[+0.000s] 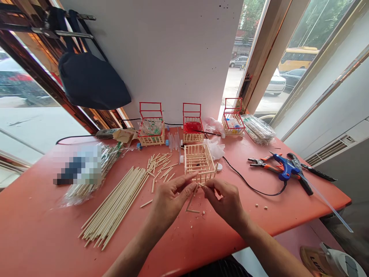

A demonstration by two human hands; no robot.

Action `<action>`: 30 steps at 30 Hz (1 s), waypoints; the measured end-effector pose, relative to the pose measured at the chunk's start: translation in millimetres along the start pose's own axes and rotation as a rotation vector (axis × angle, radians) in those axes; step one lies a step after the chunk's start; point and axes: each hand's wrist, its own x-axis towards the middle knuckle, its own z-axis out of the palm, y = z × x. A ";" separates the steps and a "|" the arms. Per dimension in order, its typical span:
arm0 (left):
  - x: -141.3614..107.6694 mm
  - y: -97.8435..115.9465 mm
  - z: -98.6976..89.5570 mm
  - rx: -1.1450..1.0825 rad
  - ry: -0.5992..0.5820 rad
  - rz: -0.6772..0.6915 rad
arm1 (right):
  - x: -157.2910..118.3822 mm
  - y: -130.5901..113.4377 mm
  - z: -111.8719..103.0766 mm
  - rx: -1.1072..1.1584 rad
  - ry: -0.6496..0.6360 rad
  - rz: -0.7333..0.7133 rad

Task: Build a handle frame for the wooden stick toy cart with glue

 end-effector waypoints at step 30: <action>-25.6 -26.9 16.0 -0.048 -0.072 -0.043 | -19.8 12.6 -11.9 0.250 -0.079 0.288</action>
